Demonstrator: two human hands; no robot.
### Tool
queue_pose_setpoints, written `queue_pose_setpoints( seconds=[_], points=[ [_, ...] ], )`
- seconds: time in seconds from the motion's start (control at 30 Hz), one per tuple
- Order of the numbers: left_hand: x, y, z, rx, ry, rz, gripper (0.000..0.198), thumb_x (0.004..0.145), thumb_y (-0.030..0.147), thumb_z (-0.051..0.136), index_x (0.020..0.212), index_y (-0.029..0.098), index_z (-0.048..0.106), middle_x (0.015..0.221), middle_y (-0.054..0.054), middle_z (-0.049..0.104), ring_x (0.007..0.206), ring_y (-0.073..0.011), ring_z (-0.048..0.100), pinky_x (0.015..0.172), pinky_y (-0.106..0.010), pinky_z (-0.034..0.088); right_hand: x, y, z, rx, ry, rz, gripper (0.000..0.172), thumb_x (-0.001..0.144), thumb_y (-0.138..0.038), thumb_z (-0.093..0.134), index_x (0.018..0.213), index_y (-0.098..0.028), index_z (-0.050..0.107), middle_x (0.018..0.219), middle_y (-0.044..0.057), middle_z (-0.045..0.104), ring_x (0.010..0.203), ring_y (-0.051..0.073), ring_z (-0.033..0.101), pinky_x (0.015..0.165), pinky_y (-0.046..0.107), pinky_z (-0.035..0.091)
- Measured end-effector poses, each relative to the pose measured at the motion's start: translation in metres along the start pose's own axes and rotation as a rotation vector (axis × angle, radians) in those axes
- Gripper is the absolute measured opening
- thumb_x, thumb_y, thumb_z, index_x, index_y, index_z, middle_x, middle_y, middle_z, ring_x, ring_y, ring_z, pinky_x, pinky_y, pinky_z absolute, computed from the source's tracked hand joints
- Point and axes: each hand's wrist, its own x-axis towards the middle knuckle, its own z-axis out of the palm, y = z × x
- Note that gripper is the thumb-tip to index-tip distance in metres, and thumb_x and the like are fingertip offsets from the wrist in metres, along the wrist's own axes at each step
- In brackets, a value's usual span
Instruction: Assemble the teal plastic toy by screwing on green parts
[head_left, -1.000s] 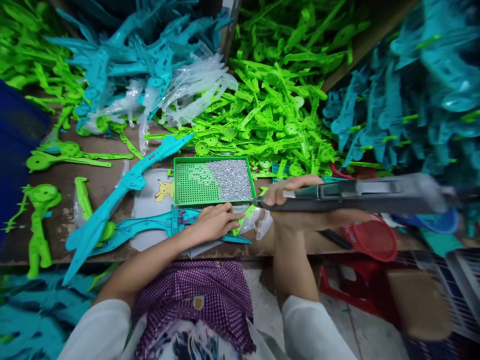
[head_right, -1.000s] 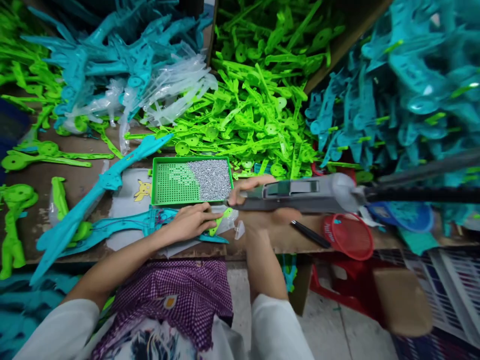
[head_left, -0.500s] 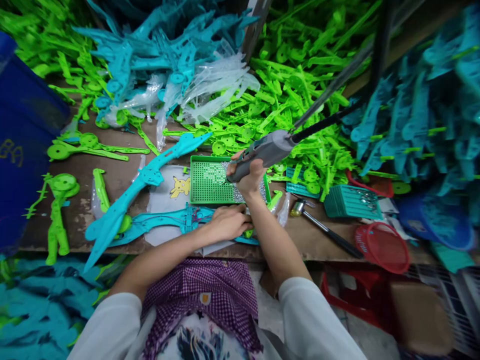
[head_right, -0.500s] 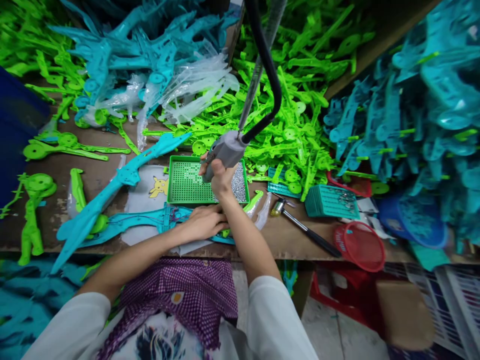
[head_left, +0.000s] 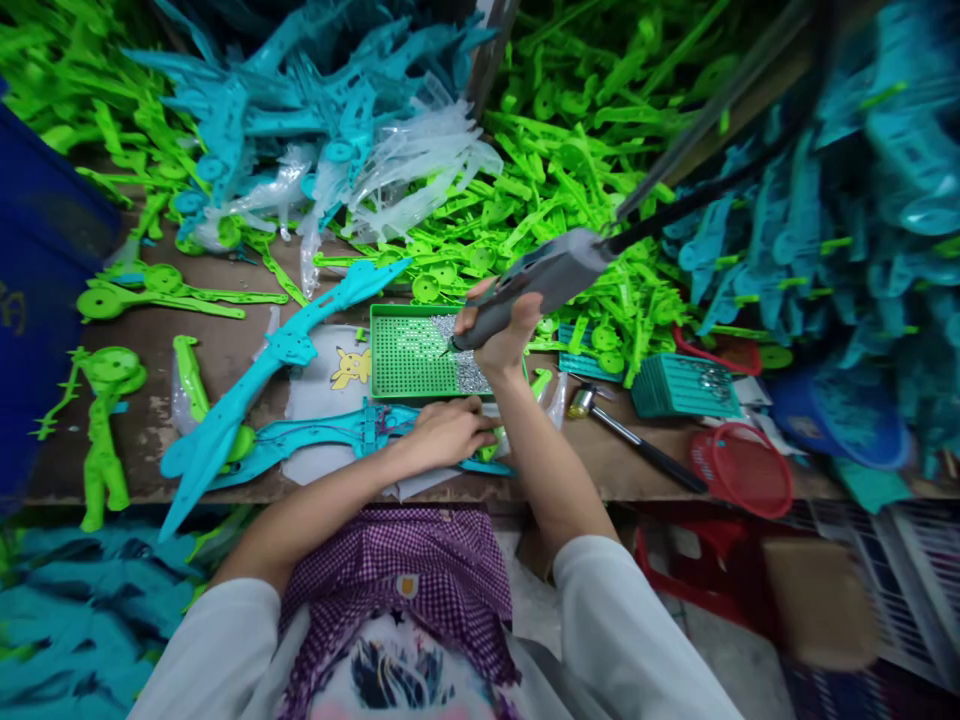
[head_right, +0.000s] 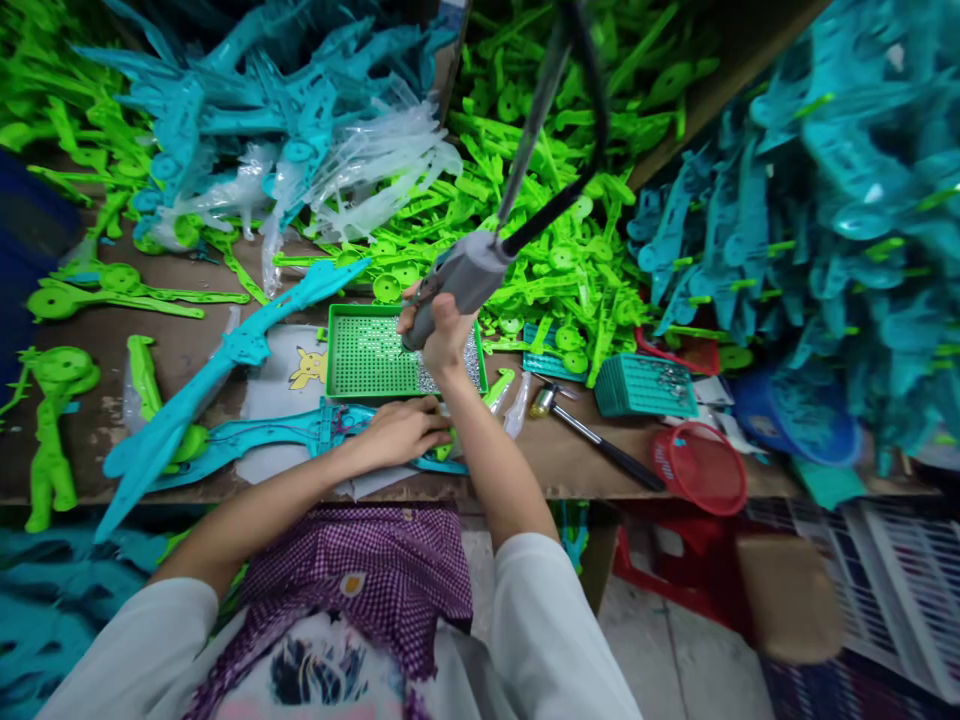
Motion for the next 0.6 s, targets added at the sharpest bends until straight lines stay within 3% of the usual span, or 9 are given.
queue_pose_setpoints(
  seconds=[0.1,0.23,0.3,0.4,0.6],
  points=[
    [-0.001,0.000,-0.001,-0.002,-0.008,-0.019,0.039,0.098,0.043,0.042,0.134,0.034,0.056,0.108,-0.005,0.058,0.096,-0.0196,0.060,0.076,-0.029,0.045,-0.011,-0.045,-0.022,0.025,-0.016,-0.071,0.067,0.055,-0.091,0.049,0.067,-0.026,0.056,0.041,-0.007,0.042,0.033,0.012,0.043,0.035,0.026,0.034],
    [-0.001,0.002,-0.002,-0.010,-0.040,-0.056,0.039,0.098,0.042,0.043,0.135,0.037,0.054,0.113,-0.005,0.057,0.100,-0.0201,0.057,0.081,-0.030,0.043,-0.063,-0.091,-0.065,0.053,-0.284,-0.139,0.065,0.063,-0.085,0.054,0.083,-0.025,0.069,0.049,-0.003,0.054,0.040,0.016,0.054,0.038,0.030,0.042],
    [-0.001,0.005,-0.004,-0.011,-0.058,-0.066,0.039,0.098,0.041,0.044,0.135,0.036,0.054,0.115,-0.006,0.056,0.103,-0.0208,0.056,0.082,-0.030,0.042,-0.093,-0.094,-0.080,0.031,-0.285,-0.101,0.068,0.063,-0.083,0.057,0.092,-0.023,0.070,0.055,-0.001,0.058,0.044,0.017,0.056,0.042,0.031,0.045],
    [-0.001,0.008,-0.008,-0.010,-0.069,-0.064,0.040,0.098,0.041,0.044,0.137,0.036,0.053,0.115,-0.006,0.057,0.103,-0.0211,0.056,0.080,-0.030,0.043,-0.119,-0.080,-0.086,0.000,-0.176,-0.097,0.063,0.064,-0.081,0.059,0.089,-0.024,0.071,0.054,-0.002,0.057,0.042,0.015,0.054,0.040,0.029,0.042],
    [-0.001,0.006,-0.006,0.007,-0.051,-0.052,0.039,0.097,0.039,0.045,0.134,0.036,0.056,0.110,-0.006,0.057,0.101,-0.0214,0.056,0.079,-0.030,0.044,-0.120,-0.060,-0.079,-0.027,-0.030,-0.058,0.063,0.058,-0.084,0.060,0.072,-0.024,0.068,0.044,-0.003,0.053,0.036,0.016,0.052,0.034,0.029,0.040]
  ],
)
